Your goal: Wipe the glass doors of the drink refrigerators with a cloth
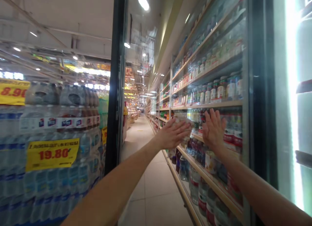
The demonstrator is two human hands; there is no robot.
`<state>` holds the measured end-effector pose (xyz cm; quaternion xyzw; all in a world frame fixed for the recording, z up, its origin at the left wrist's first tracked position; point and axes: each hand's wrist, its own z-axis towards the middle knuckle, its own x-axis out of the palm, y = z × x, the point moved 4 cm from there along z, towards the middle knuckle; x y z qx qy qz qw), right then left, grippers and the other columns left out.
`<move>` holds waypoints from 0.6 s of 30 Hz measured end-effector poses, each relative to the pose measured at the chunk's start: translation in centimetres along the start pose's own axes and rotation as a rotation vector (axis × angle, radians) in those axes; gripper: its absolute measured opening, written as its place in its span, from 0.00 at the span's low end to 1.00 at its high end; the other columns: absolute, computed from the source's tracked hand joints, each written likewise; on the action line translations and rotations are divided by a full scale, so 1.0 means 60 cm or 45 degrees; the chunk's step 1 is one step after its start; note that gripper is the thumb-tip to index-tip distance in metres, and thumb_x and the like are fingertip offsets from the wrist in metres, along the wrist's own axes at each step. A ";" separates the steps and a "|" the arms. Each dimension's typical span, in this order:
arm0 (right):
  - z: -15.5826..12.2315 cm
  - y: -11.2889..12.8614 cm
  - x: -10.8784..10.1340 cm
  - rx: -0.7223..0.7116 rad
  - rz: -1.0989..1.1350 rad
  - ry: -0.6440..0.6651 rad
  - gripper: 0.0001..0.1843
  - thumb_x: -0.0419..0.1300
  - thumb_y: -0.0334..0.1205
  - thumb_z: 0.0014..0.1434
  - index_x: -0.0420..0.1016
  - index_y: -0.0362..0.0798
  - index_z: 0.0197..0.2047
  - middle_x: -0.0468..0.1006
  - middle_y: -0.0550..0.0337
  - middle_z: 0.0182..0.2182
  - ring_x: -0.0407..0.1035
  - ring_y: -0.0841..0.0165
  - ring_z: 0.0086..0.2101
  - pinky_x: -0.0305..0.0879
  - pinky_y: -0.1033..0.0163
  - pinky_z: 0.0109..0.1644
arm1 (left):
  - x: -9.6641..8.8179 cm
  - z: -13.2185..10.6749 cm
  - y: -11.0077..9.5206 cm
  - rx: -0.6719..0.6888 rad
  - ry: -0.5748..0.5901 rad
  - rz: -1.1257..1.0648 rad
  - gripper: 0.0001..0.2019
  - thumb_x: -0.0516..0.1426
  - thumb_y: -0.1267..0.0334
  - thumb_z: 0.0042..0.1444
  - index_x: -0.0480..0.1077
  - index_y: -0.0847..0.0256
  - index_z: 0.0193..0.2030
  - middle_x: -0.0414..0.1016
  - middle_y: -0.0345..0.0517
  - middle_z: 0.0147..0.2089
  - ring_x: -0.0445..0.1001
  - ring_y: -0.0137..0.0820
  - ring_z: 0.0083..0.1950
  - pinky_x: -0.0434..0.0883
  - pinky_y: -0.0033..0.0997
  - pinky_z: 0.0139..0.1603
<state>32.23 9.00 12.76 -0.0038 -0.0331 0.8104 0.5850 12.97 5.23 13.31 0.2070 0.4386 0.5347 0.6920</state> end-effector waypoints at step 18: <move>-0.002 -0.001 0.001 -0.011 0.020 -0.036 0.28 0.44 0.43 0.62 0.51 0.49 0.65 0.55 0.50 0.63 0.45 0.58 0.63 0.42 0.44 0.63 | -0.047 -0.050 0.097 -0.433 -0.125 0.155 0.24 0.45 0.54 0.61 0.52 0.53 0.64 0.50 0.43 0.68 0.43 0.36 0.69 0.40 0.48 0.67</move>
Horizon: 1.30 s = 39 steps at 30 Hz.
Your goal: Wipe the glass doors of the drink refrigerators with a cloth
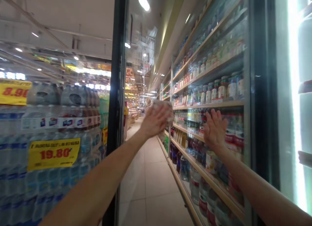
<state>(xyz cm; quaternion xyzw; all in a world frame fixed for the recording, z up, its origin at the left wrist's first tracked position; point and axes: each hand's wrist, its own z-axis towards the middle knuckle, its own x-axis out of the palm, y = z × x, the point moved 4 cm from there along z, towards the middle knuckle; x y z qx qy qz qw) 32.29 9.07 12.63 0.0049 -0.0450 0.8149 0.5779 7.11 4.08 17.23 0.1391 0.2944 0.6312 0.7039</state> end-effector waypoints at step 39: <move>0.000 0.005 -0.003 0.007 -0.045 0.058 0.30 0.45 0.42 0.61 0.48 0.48 0.66 0.54 0.49 0.64 0.44 0.58 0.63 0.43 0.44 0.62 | 0.033 -0.059 -0.127 0.451 0.055 -0.029 0.24 0.46 0.54 0.60 0.53 0.54 0.63 0.49 0.43 0.68 0.41 0.39 0.70 0.36 0.51 0.67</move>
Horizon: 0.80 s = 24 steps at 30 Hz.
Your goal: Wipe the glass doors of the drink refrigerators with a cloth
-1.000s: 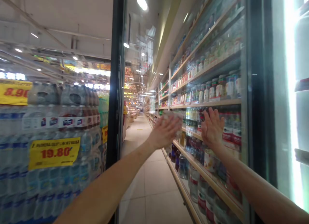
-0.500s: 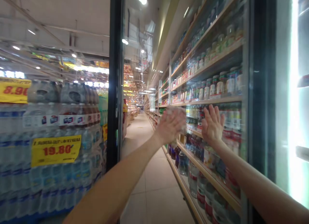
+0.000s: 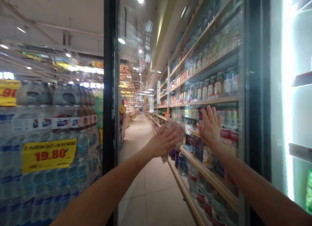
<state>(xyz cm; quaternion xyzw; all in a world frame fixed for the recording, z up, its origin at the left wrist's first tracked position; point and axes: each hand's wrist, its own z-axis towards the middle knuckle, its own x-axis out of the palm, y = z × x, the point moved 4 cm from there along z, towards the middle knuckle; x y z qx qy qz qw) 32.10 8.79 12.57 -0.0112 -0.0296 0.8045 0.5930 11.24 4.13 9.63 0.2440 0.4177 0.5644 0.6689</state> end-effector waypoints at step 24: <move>-0.015 0.014 -0.005 -0.176 0.089 -0.014 0.28 0.47 0.40 0.61 0.51 0.52 0.65 0.56 0.51 0.63 0.46 0.60 0.63 0.43 0.45 0.63 | -0.042 -0.152 0.109 -0.825 -0.180 0.228 0.25 0.49 0.56 0.59 0.56 0.59 0.63 0.55 0.53 0.66 0.44 0.42 0.69 0.43 0.50 0.66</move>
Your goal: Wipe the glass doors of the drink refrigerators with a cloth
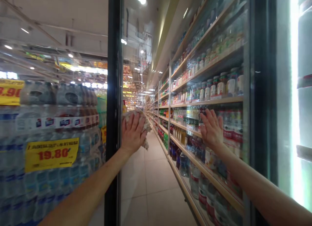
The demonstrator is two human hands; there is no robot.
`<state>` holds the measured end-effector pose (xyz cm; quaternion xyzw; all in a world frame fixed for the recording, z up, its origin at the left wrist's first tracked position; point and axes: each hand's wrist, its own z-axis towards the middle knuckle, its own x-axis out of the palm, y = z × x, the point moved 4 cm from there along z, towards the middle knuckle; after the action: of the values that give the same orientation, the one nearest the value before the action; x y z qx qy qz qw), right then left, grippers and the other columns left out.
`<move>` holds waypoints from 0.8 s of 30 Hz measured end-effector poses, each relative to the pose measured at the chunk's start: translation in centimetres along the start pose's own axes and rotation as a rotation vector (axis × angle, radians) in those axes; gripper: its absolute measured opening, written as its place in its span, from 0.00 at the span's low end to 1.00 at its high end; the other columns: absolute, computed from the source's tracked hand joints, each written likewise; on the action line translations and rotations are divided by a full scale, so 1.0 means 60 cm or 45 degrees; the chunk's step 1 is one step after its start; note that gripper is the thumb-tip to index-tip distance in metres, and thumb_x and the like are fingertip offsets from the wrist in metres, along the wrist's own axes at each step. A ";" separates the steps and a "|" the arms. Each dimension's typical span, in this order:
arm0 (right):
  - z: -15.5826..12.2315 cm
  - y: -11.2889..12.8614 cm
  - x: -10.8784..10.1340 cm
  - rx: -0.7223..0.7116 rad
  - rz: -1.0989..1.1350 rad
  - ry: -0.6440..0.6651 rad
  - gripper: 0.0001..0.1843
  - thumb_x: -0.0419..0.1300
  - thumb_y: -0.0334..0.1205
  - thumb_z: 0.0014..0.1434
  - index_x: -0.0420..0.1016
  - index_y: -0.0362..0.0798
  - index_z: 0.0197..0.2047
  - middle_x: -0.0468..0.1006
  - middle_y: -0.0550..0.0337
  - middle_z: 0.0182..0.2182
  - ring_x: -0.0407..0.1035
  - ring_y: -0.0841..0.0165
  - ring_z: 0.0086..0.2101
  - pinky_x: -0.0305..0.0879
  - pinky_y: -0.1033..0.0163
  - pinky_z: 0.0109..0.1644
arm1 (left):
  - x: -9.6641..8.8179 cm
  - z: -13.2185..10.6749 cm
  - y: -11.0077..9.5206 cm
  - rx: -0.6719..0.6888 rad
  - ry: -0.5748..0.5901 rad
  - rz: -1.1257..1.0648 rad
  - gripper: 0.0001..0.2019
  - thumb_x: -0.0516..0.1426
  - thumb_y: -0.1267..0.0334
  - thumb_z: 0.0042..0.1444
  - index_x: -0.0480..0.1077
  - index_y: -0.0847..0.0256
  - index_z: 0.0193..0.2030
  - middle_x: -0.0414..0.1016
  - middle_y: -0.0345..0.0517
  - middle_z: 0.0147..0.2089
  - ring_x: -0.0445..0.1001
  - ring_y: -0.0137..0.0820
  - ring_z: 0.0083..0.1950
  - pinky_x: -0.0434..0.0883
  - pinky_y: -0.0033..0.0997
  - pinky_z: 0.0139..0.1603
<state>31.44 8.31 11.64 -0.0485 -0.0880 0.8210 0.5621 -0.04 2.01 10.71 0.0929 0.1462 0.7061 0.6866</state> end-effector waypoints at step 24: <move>-0.058 -0.042 -0.017 0.008 -0.048 0.066 0.33 0.48 0.38 0.61 0.42 0.54 0.67 0.53 0.50 0.64 0.46 0.57 0.63 0.44 0.41 0.62 | 0.007 0.050 -0.073 0.187 0.023 -0.113 0.24 0.47 0.55 0.60 0.56 0.56 0.62 0.54 0.47 0.66 0.45 0.38 0.69 0.39 0.47 0.67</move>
<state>34.75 8.59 8.73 -0.0662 -0.0716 0.8089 0.5797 5.04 2.70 12.04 0.1302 0.2078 0.6631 0.7072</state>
